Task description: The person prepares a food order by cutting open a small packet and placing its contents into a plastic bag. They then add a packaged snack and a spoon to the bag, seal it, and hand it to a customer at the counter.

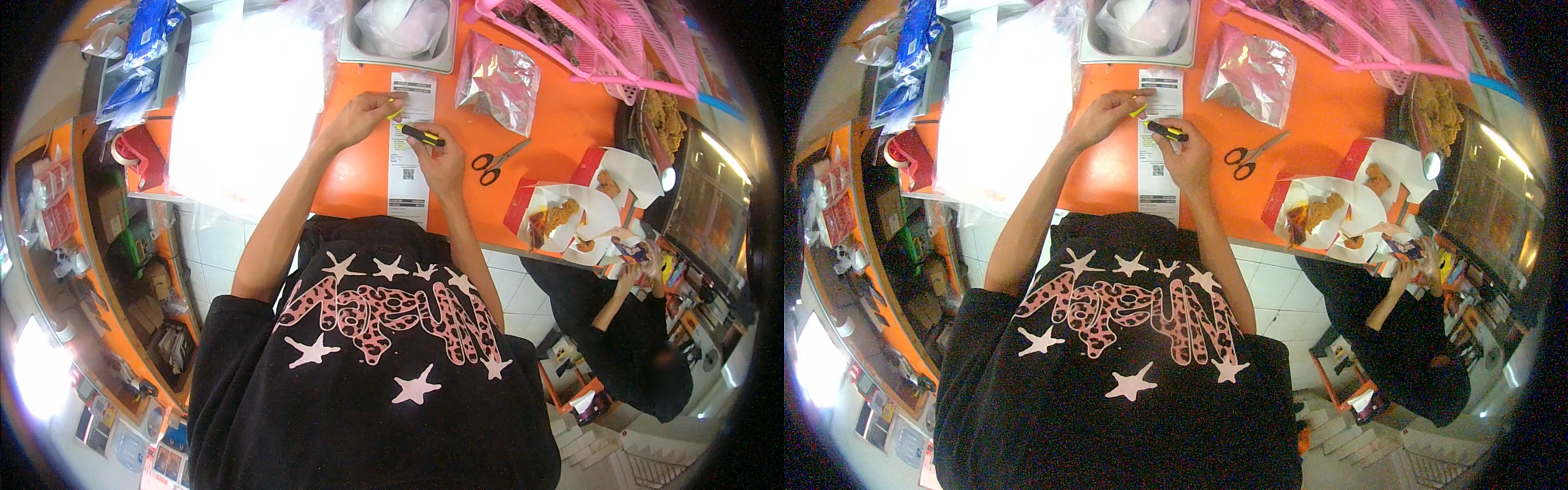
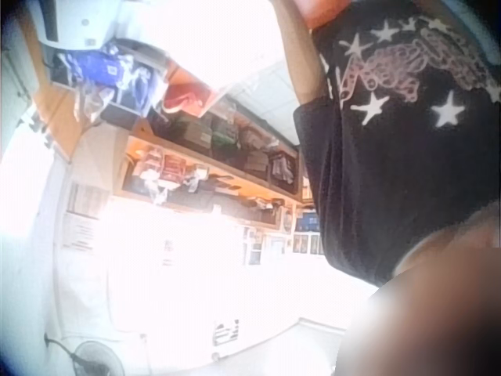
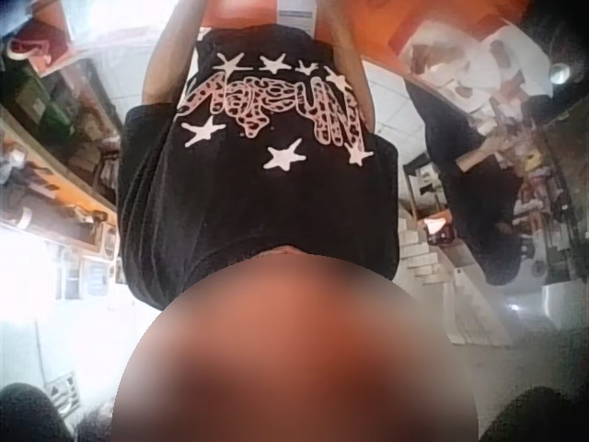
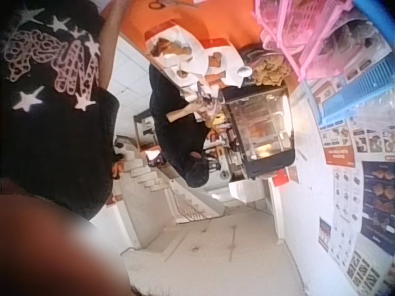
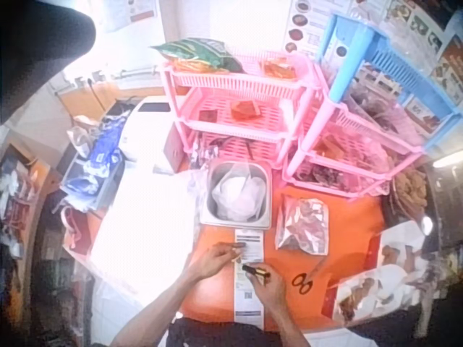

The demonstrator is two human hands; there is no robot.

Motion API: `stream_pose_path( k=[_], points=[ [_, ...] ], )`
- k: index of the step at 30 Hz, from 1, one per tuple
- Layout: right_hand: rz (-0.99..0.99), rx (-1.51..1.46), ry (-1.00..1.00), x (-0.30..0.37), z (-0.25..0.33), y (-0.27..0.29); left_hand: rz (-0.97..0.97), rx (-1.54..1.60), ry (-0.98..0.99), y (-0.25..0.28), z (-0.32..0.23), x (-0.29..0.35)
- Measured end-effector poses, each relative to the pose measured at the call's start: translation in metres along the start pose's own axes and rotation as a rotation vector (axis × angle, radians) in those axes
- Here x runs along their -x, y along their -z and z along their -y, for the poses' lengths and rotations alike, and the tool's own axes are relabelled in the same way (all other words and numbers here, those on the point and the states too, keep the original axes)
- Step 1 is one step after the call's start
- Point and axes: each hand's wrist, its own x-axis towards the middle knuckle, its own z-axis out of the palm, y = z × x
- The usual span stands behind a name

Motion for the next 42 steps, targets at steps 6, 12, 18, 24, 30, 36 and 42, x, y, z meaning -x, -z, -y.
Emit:
stream_pose_path(
  k=[6,12,18,24,30,36,42],
  points=[
    [-0.03,0.021,0.038,-0.001,-0.006,0.0,0.023,-0.04,-0.02,0.002,0.007,-0.004],
    [-0.088,0.055,0.025,0.002,-0.012,0.011,0.004,-0.044,0.005,0.0,0.011,-0.004],
    [0.015,0.016,0.029,0.003,0.002,0.0,-0.011,-0.066,0.004,0.0,-0.003,0.001],
    [-0.043,-0.028,-0.028,0.005,-0.001,0.006,-0.015,-0.059,0.015,-0.001,0.0,0.001],
    [-0.046,-0.048,0.006,0.006,-0.015,0.007,0.062,-0.068,0.082,0.002,0.0,-0.001],
    [0.015,0.005,-0.034,0.007,-0.003,0.001,-0.013,-0.039,-0.037,-0.001,0.013,-0.004],
    [-0.109,-0.005,-0.004,0.006,-0.023,0.01,0.001,-0.064,-0.005,0.001,0.01,-0.002]
  ],
)
